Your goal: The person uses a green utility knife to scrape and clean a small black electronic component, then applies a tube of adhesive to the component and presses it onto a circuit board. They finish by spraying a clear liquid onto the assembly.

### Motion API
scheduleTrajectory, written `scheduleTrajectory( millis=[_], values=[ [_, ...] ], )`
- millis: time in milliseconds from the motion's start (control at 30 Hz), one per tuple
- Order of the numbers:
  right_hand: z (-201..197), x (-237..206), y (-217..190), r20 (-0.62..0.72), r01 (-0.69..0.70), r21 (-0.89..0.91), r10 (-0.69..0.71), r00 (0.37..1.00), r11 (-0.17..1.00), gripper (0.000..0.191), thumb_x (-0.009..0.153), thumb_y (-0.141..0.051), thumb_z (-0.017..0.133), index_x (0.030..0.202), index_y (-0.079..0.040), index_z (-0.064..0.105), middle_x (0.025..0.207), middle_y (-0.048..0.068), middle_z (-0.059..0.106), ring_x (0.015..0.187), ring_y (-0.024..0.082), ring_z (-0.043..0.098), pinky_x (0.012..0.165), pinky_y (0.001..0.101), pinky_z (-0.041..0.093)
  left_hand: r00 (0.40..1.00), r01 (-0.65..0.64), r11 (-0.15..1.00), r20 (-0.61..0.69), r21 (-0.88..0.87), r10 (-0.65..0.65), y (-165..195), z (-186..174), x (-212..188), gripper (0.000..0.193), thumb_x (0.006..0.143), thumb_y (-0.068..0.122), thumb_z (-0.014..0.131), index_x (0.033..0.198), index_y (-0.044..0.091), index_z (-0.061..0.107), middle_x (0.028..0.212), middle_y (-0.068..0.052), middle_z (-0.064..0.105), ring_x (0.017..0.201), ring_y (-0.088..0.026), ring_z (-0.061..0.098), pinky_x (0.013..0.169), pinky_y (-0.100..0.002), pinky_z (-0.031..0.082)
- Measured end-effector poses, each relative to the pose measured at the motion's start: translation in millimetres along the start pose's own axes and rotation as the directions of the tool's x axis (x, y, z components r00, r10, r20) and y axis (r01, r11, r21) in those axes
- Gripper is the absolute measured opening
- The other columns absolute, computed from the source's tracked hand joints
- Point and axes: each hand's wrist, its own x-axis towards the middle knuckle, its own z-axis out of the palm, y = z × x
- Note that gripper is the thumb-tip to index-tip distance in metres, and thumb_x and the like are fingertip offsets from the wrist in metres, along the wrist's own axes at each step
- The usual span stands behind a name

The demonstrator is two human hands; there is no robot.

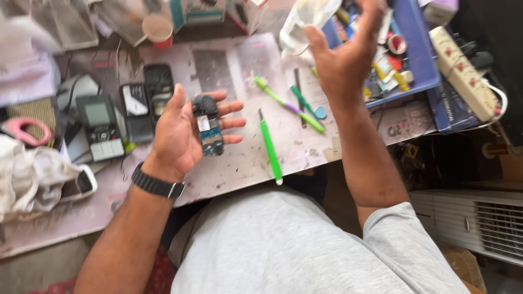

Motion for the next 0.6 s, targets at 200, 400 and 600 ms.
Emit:
scheduleTrajectory(
  millis=[200, 400, 600],
  values=[
    [25, 41, 13, 0.108, 0.246, -0.307, -0.223, 0.969, 0.920, 0.102, 0.087, -0.029, 0.104, 0.151, -0.004, 0.029, 0.142, 0.023, 0.049, 0.132, 0.041, 0.052, 0.112, 0.0470, 0.047, 1.000, -0.024, 0.999, -0.007, -0.021, 0.024, 14, -3, 11, 0.088, 0.097, 0.070, 0.038, 0.145, -0.004, 0.042, 0.143, -0.036, 0.054, 0.120, -0.045, 0.063, 0.096, -0.061, 0.057],
    [0, 12, -8, 0.261, 0.189, 0.315, -0.276, 0.925, 0.930, 0.105, 0.086, -0.017, 0.091, 0.163, -0.019, 0.021, 0.137, 0.024, 0.053, 0.126, 0.036, 0.059, 0.107, 0.0467, 0.053, 0.999, -0.034, 0.998, -0.018, -0.058, 0.033, 27, -2, 12, 0.086, 0.097, 0.069, 0.038, 0.143, -0.003, 0.044, 0.142, -0.033, 0.054, 0.117, -0.044, 0.064, 0.093, -0.061, 0.057],
    [-1, -47, -50, 0.654, -0.641, 0.753, -0.292, 0.698, 0.153, 0.108, 0.082, -0.019, 0.086, 0.166, -0.031, 0.019, 0.119, 0.023, 0.061, 0.102, 0.038, 0.071, 0.087, 0.0502, 0.065, 0.997, -0.076, 0.995, 0.022, -0.068, 0.078, 33, -11, 8, 0.086, 0.097, 0.070, 0.041, 0.144, -0.002, 0.046, 0.141, -0.033, 0.056, 0.117, -0.045, 0.065, 0.092, -0.060, 0.058]
  ],
)
